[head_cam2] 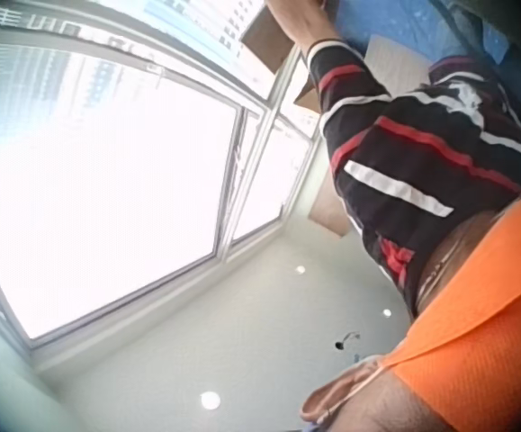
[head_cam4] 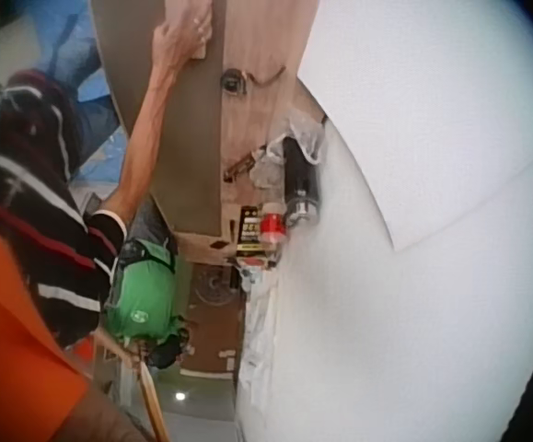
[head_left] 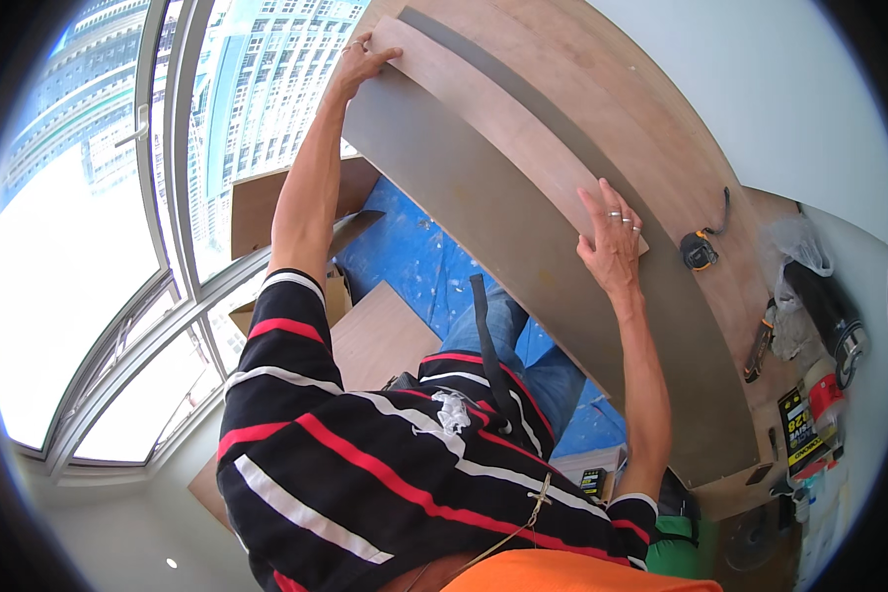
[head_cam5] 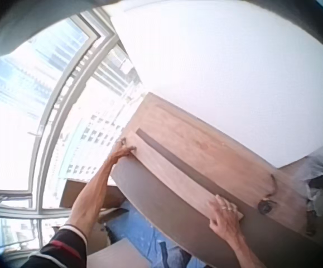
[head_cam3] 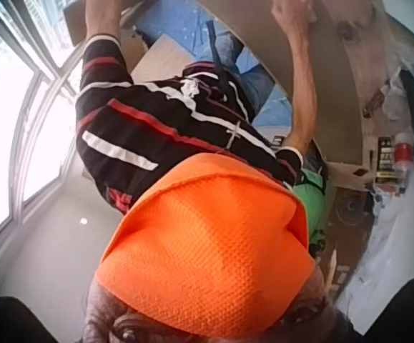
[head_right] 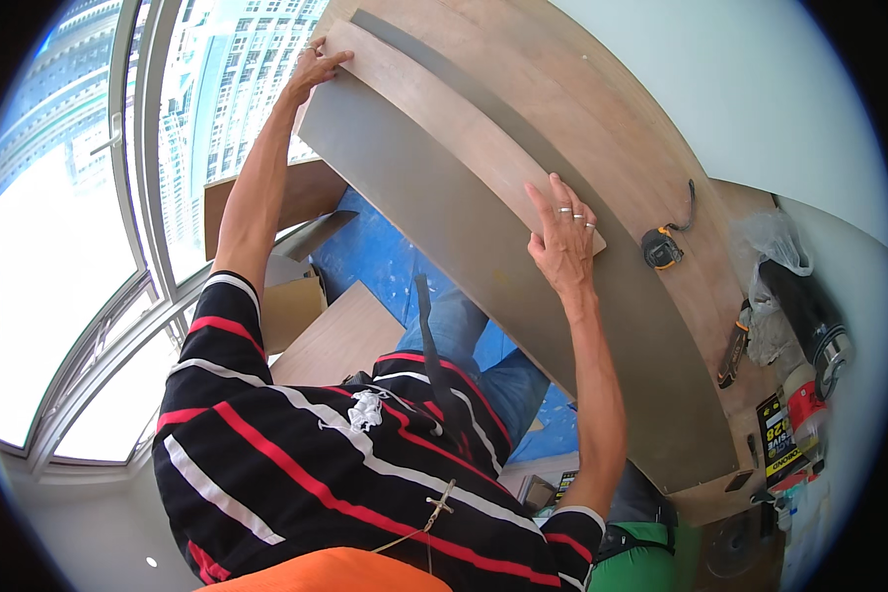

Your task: The person measures and marks a large sheet of laminate on a workbench using a tape measure and pencil. They then use a utility knife to score and cut the laminate along the marked line, separating a strip from the main sheet.

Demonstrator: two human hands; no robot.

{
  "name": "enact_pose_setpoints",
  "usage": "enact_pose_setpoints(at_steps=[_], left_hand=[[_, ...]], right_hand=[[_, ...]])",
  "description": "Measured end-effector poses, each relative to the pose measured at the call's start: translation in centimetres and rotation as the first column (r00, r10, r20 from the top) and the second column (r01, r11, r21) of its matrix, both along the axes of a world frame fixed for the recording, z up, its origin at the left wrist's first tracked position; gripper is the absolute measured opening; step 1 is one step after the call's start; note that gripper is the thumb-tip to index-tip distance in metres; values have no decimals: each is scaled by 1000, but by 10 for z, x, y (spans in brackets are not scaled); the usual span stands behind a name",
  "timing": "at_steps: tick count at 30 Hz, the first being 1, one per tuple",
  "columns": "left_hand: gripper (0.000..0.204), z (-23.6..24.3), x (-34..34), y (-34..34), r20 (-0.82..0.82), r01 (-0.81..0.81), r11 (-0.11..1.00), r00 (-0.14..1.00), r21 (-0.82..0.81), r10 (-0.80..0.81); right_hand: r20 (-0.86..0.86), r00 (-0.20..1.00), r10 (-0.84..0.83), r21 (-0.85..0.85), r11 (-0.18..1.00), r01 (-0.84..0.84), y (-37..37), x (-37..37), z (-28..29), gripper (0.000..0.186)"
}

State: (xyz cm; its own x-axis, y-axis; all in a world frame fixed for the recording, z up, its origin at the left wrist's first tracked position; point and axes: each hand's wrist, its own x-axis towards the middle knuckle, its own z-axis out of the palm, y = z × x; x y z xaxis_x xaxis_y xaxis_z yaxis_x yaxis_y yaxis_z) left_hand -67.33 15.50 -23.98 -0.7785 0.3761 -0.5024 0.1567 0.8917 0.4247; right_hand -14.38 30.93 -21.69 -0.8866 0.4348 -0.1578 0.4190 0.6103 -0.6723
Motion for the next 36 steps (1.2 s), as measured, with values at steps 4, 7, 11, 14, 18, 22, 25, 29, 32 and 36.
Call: enact_pose_setpoints(at_steps=[4, 7, 11, 14, 18, 22, 25, 29, 32, 36], left_hand=[[103, -3, 0, -8, -23, -30, 993, 999, 114, 32], [107, -1, 3, -13, 63, -49, 989, 997, 141, 40], [109, 6, 5, -11, 86, -17, 992, 996, 125, 6], [111, 8, 7, -9, 72, -10, 992, 997, 122, 1], [110, 9, 11, -10, 132, -44, 990, 991, 136, 26], [106, 7, 11, -10, 65, -3, 984, 998, 180, -9], [103, 2, 8, -11, 83, -7, 981, 996, 192, -10], [103, -3, 4, -14, 70, -6, 978, 998, 207, -8], [107, -3, 2, -15, 110, -32, 983, 994, 179, 12], [104, -2, 3, -13, -111, 116, 992, 988, 47, -110]], right_hand=[[10, 1000, 18, 16, 1000, -18, 4, 0, -2, 87], [2, 1000, 14, 7, 1000, -14, 6, 2, -5, 88], [79, 987, -142, 39, 989, 139, -3, 23, 1, 92], [216, 919, -331, 138, 942, 307, -11, 52, 10, 96], [273, 862, -427, 168, 903, 394, -16, 73, 6, 97], [182, 890, -419, 154, 906, 395, -15, 75, -1, 94], [178, 889, -422, 156, 904, 397, -14, 75, -1, 91], [172, 889, -423, 145, 904, 402, -13, 74, 1, 90], [170, 888, -427, 136, 903, 408, -13, 72, 1, 90], [154, 897, -415, 121, 909, 400, -13, 74, 2, 89]])
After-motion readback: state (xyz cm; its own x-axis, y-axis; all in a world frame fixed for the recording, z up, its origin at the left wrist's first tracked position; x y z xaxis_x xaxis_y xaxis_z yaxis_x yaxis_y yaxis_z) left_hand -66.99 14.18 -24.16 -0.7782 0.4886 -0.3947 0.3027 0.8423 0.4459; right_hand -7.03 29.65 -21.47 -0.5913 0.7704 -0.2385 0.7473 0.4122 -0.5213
